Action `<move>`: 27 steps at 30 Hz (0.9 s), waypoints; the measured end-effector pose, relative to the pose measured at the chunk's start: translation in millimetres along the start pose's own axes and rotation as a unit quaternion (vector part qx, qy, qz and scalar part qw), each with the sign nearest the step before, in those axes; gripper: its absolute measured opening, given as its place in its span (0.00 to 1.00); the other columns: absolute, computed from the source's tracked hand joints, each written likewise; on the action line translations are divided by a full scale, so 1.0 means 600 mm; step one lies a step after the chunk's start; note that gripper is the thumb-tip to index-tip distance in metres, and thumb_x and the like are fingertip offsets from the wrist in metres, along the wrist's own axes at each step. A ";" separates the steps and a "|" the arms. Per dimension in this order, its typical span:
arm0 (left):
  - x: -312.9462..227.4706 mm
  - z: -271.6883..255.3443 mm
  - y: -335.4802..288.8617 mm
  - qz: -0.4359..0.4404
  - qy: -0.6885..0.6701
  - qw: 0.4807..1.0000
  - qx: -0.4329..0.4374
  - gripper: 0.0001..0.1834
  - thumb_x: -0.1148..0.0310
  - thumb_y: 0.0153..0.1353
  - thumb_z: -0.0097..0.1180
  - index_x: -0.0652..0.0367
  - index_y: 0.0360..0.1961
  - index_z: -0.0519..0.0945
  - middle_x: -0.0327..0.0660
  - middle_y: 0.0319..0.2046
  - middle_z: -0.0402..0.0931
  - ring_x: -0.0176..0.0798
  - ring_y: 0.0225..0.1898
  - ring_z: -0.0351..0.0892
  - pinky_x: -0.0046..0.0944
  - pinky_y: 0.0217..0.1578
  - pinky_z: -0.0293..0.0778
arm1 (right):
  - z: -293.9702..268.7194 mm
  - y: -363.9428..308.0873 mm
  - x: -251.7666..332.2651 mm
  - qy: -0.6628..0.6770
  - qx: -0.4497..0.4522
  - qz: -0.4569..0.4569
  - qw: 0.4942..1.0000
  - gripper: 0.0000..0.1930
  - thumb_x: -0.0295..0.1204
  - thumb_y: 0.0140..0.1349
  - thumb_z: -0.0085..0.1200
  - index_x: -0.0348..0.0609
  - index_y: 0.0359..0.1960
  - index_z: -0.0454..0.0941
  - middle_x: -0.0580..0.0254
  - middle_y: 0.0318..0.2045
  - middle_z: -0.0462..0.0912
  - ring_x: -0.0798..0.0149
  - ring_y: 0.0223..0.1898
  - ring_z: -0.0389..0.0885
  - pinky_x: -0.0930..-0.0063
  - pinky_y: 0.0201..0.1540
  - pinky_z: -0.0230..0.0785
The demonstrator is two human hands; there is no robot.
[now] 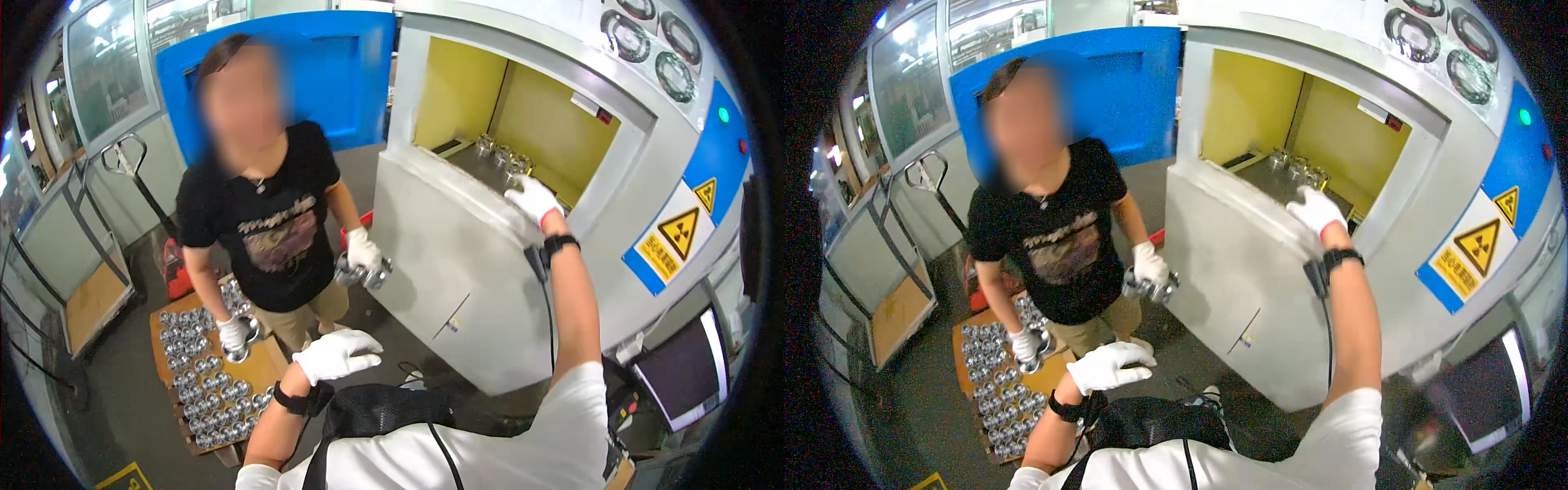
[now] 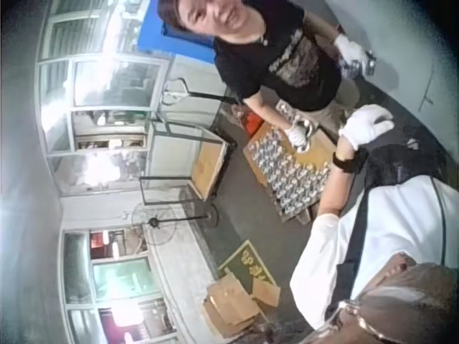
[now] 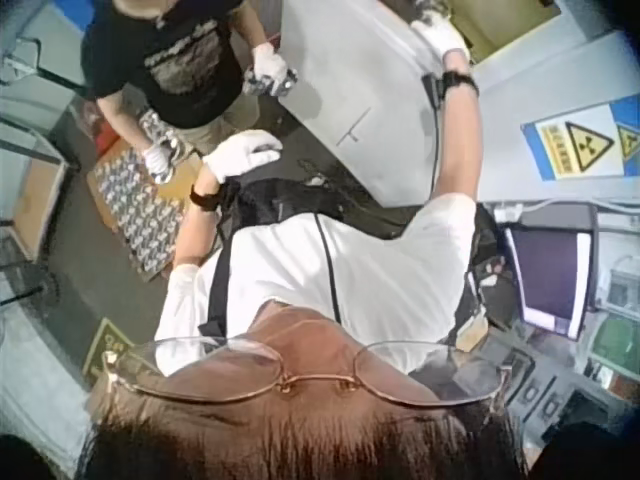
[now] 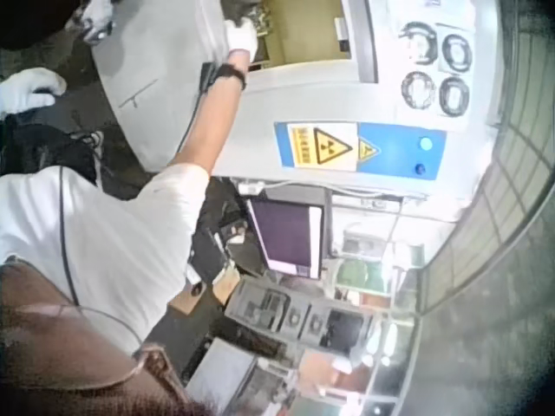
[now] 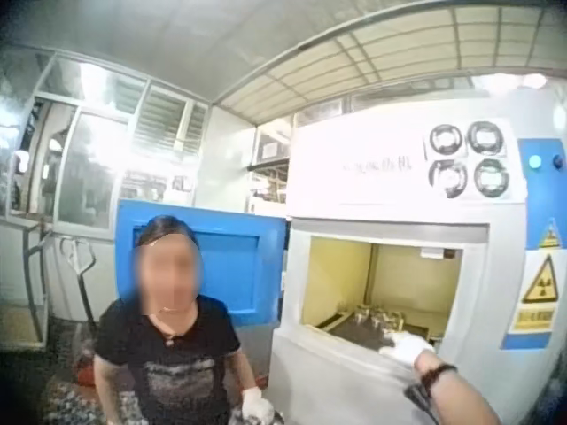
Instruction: Inspecting metal piston heads using an X-ray inspection machine and logging results on a computer.
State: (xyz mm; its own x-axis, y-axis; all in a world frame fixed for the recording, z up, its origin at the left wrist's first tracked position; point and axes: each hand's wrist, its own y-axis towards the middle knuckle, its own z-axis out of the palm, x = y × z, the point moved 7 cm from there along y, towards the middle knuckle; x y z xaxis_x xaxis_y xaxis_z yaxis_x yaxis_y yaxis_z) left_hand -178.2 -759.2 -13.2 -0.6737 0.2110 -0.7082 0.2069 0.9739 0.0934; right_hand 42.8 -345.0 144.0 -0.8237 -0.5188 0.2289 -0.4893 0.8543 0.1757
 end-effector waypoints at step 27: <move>0.165 -0.219 1.374 -0.002 0.329 0.942 0.061 0.25 0.55 0.61 0.60 0.57 0.55 0.86 0.51 0.59 0.82 0.57 0.59 0.81 0.52 0.59 0.75 | 0.297 0.553 -0.542 0.069 0.010 0.266 0.961 0.38 0.54 0.58 0.62 0.39 0.64 0.75 0.42 0.63 0.79 0.43 0.64 0.78 0.57 0.66 0.70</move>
State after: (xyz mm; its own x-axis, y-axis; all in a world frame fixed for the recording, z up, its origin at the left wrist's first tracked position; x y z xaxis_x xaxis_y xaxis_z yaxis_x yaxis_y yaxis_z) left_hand -167.5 75.6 85.4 -0.9602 0.2531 -0.1179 0.2568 0.9663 -0.0176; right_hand 97.2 113.3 -43.0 -0.9135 -0.0058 0.4068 -0.0148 0.9997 -0.0191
